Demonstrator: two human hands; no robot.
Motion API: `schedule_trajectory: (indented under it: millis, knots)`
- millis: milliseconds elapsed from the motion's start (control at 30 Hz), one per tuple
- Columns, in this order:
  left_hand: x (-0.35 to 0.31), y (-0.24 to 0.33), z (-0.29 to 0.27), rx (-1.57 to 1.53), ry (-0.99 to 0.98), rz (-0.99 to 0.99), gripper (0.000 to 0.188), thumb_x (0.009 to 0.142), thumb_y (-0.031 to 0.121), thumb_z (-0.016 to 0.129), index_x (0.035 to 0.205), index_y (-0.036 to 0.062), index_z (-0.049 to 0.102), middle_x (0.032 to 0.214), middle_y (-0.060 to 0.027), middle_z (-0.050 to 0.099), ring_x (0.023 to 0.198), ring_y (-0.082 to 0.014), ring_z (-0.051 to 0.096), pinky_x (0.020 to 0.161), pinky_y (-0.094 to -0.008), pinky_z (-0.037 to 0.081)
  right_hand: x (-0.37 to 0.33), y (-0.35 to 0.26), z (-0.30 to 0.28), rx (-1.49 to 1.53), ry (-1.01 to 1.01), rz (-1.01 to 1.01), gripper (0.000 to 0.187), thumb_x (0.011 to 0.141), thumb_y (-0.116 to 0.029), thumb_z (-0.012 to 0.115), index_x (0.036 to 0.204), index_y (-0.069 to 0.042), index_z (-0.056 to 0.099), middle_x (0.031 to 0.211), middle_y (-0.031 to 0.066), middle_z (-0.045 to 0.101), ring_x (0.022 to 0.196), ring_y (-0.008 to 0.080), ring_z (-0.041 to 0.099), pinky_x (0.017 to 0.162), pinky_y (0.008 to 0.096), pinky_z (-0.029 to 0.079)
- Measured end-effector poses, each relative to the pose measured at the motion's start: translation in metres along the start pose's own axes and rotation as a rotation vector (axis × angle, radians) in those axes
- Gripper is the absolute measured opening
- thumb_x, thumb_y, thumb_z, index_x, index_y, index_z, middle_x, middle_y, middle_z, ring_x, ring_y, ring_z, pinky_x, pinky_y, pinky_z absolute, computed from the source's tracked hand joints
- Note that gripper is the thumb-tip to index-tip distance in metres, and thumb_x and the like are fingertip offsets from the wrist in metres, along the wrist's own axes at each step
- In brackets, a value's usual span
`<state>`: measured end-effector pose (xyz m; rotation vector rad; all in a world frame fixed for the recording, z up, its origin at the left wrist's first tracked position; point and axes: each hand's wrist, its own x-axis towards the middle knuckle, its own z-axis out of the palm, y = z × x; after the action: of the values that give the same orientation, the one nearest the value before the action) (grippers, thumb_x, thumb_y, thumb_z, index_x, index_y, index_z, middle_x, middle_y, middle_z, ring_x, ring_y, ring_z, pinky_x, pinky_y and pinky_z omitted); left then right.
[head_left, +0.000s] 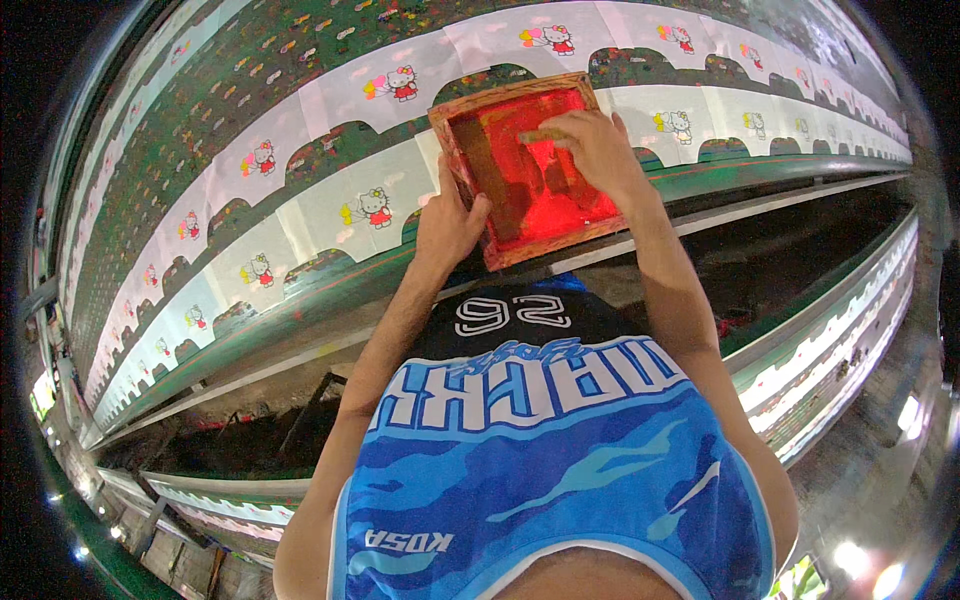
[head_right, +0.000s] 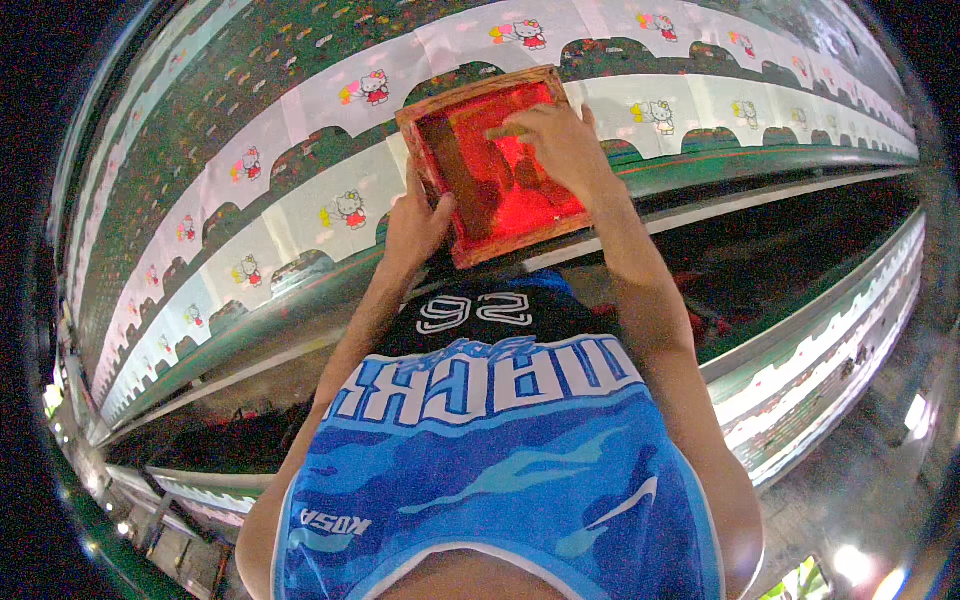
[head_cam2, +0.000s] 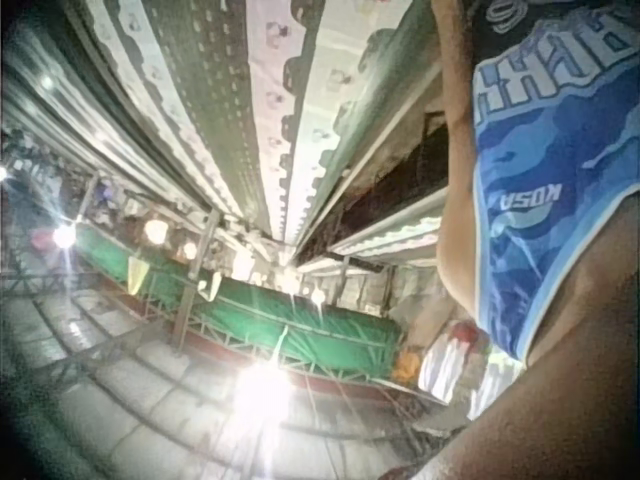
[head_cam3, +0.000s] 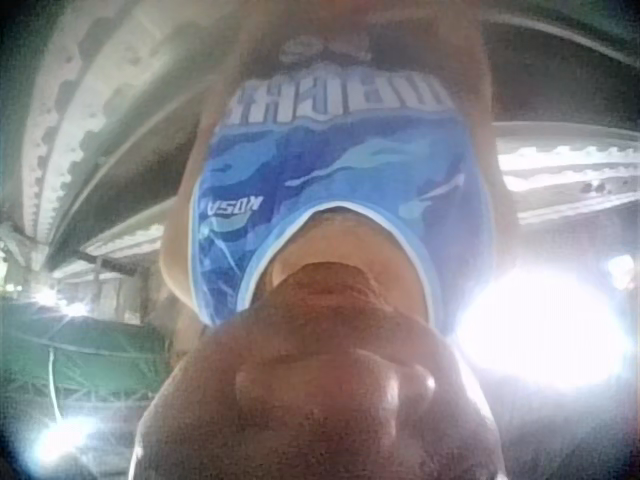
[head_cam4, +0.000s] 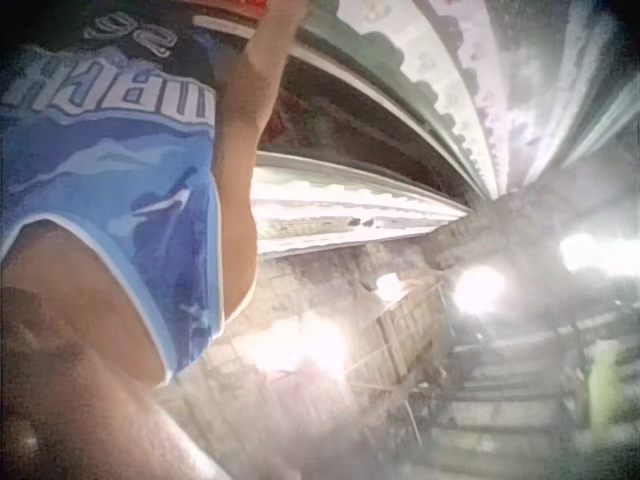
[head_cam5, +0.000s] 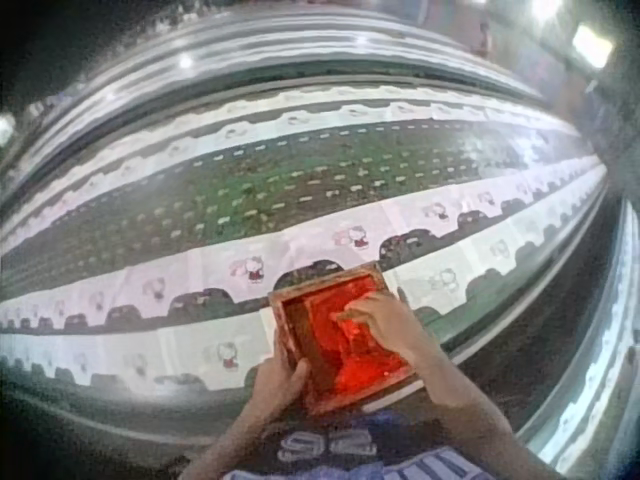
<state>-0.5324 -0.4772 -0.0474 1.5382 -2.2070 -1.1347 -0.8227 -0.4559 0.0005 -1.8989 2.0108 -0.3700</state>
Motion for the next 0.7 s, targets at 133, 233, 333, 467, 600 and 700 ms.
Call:
schedule_trajectory:
  millis: [133, 233, 333, 467, 600, 700]
  knots:
    - [0.001, 0.007, -0.003, -0.011, -0.031, -0.013, 0.1, 0.103, 0.033, 0.07, 0.171, -0.0145, 0.014, 0.083, -0.0377, 0.074, 0.079, -0.0577, 0.075, 0.073, -0.0663, 0.06, -0.063, -0.003, 0.008, -0.005, -0.014, -0.05, 0.039, 0.101, -0.006, 0.068, 0.136, -0.02, 0.078, 0.132, 0.0052, 0.078, 0.13, 0.0345, 0.068, 0.126, 0.0637, 0.039]
    - [0.0, 0.008, -0.007, -0.027, -0.037, -0.033, 0.098, 0.103, 0.031, 0.069, 0.17, -0.0147, 0.015, 0.086, -0.0386, 0.074, 0.082, -0.0598, 0.075, 0.075, -0.0665, 0.06, -0.094, -0.018, 0.007, -0.016, 0.069, -0.072, 0.045, 0.094, 0.001, 0.066, 0.133, -0.017, 0.079, 0.132, 0.0056, 0.077, 0.127, 0.0353, 0.067, 0.122, 0.0562, 0.044]
    - [0.001, 0.007, -0.005, -0.084, -0.022, -0.021, 0.097, 0.103, 0.03, 0.069, 0.171, -0.0129, 0.015, 0.09, -0.04, 0.075, 0.085, -0.0606, 0.075, 0.078, -0.0659, 0.061, -0.097, -0.015, 0.008, 0.038, 0.08, -0.107, 0.05, 0.09, 0.004, 0.065, 0.133, -0.017, 0.08, 0.133, 0.0051, 0.076, 0.127, 0.0341, 0.067, 0.119, 0.0531, 0.046]
    - [0.002, 0.007, -0.005, -0.076, -0.022, 0.002, 0.099, 0.102, 0.028, 0.07, 0.173, -0.0095, 0.012, 0.095, -0.0387, 0.076, 0.088, -0.0582, 0.076, 0.079, -0.0633, 0.061, -0.105, 0.0, 0.02, 0.047, 0.112, -0.123, 0.05, 0.091, -0.003, 0.066, 0.134, -0.022, 0.08, 0.136, 0.0001, 0.074, 0.13, 0.0293, 0.066, 0.119, 0.0579, 0.043]
    - [0.006, 0.052, -0.001, -0.08, -0.004, -0.024, 0.103, 0.102, 0.027, 0.072, 0.177, -0.003, 0.008, 0.089, -0.032, 0.078, 0.082, -0.0535, 0.077, 0.073, -0.0609, 0.062, -0.108, 0.023, 0.004, 0.055, 0.196, -0.165, 0.05, 0.089, -0.004, 0.068, 0.133, -0.023, 0.081, 0.134, -0.0017, 0.074, 0.128, 0.0283, 0.066, 0.12, 0.0571, 0.042]
    - [0.024, 0.082, 0.037, -0.092, 0.033, 0.0, 0.106, 0.102, 0.028, 0.073, 0.178, 0.0004, 0.005, 0.083, -0.0293, 0.077, 0.076, -0.0523, 0.077, 0.068, -0.0595, 0.061, -0.114, 0.069, -0.02, 0.054, 0.231, -0.155, 0.05, 0.088, -0.004, 0.068, 0.132, -0.024, 0.081, 0.134, -0.0019, 0.074, 0.127, 0.0283, 0.067, 0.12, 0.0575, 0.043]
